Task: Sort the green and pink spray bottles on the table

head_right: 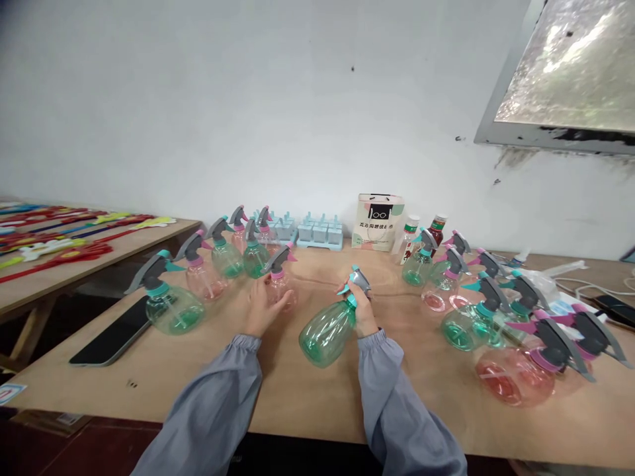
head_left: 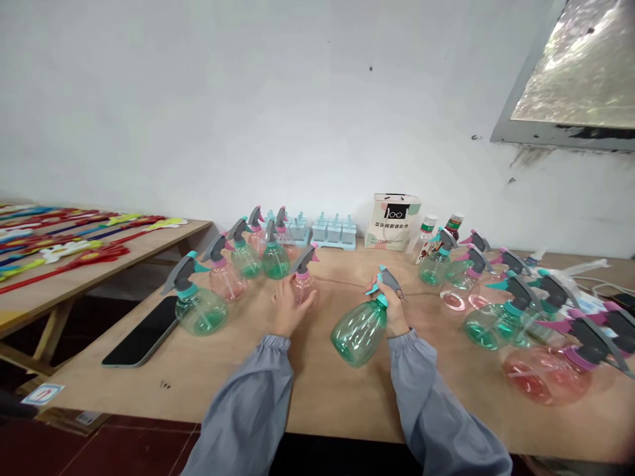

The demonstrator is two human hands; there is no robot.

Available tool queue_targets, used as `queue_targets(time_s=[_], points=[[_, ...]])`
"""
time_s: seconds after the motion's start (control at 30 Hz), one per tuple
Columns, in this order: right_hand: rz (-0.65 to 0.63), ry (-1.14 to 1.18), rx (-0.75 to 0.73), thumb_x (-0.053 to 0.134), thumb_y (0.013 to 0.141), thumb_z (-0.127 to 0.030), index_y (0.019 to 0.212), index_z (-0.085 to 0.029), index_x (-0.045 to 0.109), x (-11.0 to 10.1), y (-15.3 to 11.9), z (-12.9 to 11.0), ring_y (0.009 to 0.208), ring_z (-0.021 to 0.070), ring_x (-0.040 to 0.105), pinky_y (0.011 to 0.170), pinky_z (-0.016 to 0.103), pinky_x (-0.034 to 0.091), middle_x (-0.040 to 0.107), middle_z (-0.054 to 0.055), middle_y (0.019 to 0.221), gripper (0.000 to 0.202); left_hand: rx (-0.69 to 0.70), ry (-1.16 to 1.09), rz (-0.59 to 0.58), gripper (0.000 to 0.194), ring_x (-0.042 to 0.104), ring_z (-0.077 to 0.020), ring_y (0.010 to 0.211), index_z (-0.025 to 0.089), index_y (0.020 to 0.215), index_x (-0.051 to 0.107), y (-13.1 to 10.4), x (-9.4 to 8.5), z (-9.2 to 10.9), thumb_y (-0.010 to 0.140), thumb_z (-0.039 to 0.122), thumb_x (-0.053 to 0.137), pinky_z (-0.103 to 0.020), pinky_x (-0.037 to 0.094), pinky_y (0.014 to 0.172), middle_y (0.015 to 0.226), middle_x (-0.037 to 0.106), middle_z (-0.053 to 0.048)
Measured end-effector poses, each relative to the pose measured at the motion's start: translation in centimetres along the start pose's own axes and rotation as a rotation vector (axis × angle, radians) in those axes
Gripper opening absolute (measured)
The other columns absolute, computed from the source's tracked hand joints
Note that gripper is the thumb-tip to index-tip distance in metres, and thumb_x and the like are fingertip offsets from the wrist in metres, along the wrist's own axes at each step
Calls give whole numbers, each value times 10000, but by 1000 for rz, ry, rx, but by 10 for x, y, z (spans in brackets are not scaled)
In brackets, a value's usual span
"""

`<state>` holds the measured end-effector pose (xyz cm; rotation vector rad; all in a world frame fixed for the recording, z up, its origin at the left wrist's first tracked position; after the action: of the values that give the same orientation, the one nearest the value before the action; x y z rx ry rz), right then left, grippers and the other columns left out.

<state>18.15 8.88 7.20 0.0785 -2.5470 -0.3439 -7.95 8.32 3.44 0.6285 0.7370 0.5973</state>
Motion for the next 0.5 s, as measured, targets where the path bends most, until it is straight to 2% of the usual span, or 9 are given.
queue_targets(time_s=[0.07,0.2,0.4,0.5], points=[[-21,-20,10,853,620,-446,768,-245,651,2,0,0,743,206,708,704,311,548,678,-23,637,321,3,3,-7,613,578,-312,1192,206,1308,475,0,1,0,800,447,718,-498,440,1018,1242,600,-137],[-92,-43,54,841,641,-457,854,-249,665,8,-1,3,857,236,724,739,337,556,723,5,728,346,6,8,-7,614,579,-310,1190,195,1304,471,0,1,0,799,439,719,-493,444,1012,1245,602,-138],[122,-197,-128,791,662,-553,848,-234,671,-12,5,-6,682,198,698,684,322,552,659,-28,603,387,-4,8,-26,615,579,-313,1202,197,1306,465,0,1,2,799,428,726,-494,437,1011,1251,604,-137],[132,-365,-233,749,710,-569,943,-242,700,-19,8,-17,777,203,711,756,345,559,729,3,753,404,-13,4,-31,616,580,-314,1205,196,1304,467,1,0,3,797,431,727,-493,433,1014,1249,604,-138]])
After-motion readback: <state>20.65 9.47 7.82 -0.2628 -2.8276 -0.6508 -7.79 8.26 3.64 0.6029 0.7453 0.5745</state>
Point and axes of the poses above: each hand's wrist, its own y-axis towards the middle knuckle, its own x-axis out of the palm, z = x × y, the point moved 7 cm from there along y, towards the middle knuckle
